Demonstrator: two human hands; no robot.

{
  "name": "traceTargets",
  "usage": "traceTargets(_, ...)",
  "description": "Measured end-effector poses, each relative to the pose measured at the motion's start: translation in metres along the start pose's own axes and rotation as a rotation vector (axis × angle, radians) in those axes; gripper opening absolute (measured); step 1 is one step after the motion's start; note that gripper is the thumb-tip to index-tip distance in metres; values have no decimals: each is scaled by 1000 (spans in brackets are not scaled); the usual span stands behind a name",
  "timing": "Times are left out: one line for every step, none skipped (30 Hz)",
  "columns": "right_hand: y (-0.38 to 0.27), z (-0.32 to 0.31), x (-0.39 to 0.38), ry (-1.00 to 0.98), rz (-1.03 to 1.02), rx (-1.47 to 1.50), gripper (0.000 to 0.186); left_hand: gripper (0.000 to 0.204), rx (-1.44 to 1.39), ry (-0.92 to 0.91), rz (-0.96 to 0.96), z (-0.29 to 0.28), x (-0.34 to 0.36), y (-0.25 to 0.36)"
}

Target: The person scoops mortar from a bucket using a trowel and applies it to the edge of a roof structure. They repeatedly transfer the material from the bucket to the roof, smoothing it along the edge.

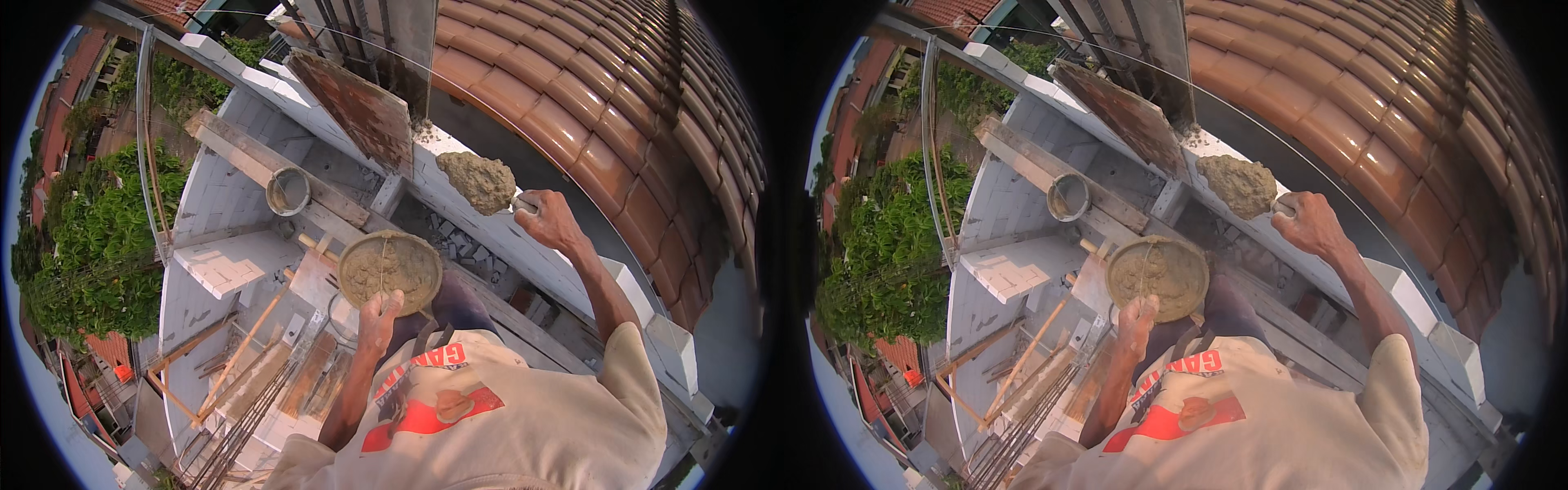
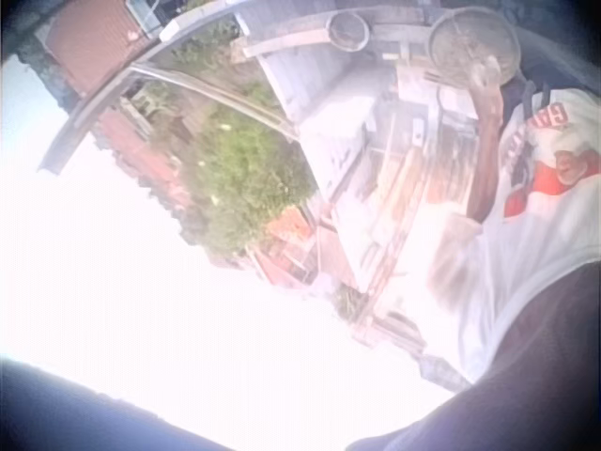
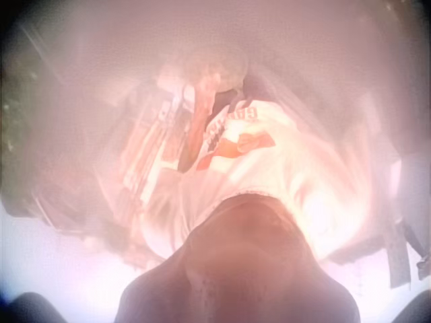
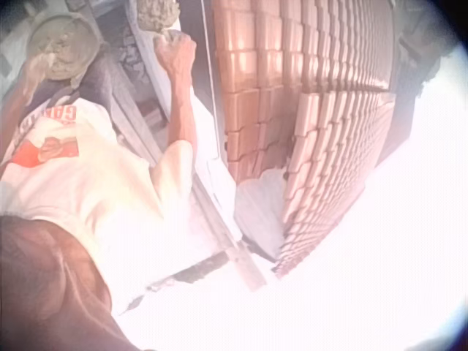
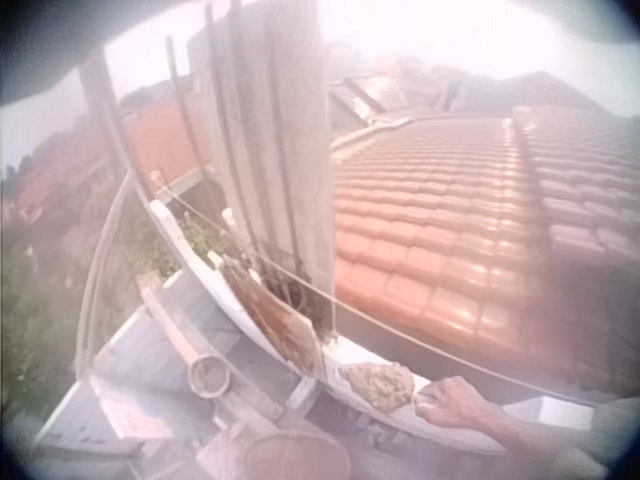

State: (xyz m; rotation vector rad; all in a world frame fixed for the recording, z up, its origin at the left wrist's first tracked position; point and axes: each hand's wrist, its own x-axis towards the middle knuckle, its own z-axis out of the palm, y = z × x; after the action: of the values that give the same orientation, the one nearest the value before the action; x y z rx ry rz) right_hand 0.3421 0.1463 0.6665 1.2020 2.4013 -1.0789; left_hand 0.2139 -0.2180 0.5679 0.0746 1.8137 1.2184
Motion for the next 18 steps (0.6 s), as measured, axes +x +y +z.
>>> traceTargets(-11,-5,15,78,-59,-51,39,48,7,3,-2,-1,1,-3)
traceTargets(-22,-6,31,154,-118,-99,37,47,16,7,-8,-3,1,-4)
traceTargets(-37,-2,48,252,-193,-173,33,46,2,0,-19,-3,1,-2)
traceTargets(-52,7,69,350,-270,-247,30,45,-12,-6,-29,-2,2,2)
traceTargets(-67,21,96,443,-322,-331,28,44,-27,-4,-42,-1,0,4)
traceTargets(-78,36,121,533,-373,-415,27,44,-37,-1,-50,-1,-2,3)
traceTargets(-84,45,140,620,-432,-461,27,44,-45,-8,-55,-2,-1,2)
traceTargets(-90,49,150,709,-499,-505,28,43,-54,-9,-56,-3,2,4)
traceTargets(-86,48,151,742,-497,-480,29,43,-53,-7,-37,-1,5,7)
traceTargets(-86,49,147,760,-501,-451,30,43,-55,4,-30,-1,4,9)
traceTargets(-84,49,141,769,-507,-426,32,43,-64,17,-29,0,0,8)
traceTargets(-78,46,125,761,-502,-385,31,43,-50,14,-27,0,-1,5)
traceTargets(-73,44,106,716,-445,-329,31,42,-40,22,-24,-1,-2,1)
traceTargets(-64,42,84,670,-380,-288,32,42,-37,17,-22,0,-1,-2)
traceTargets(-47,43,68,640,-370,-242,30,45,-39,6,-45,1,-1,1)
traceTargets(-31,45,54,603,-363,-194,30,46,7,-3,-7,2,0,4)
traceTargets(-18,46,36,509,-386,-246,30,48,56,-15,20,2,0,6)
traceTargets(-7,48,16,412,-410,-287,31,50,114,-23,43,1,-1,7)
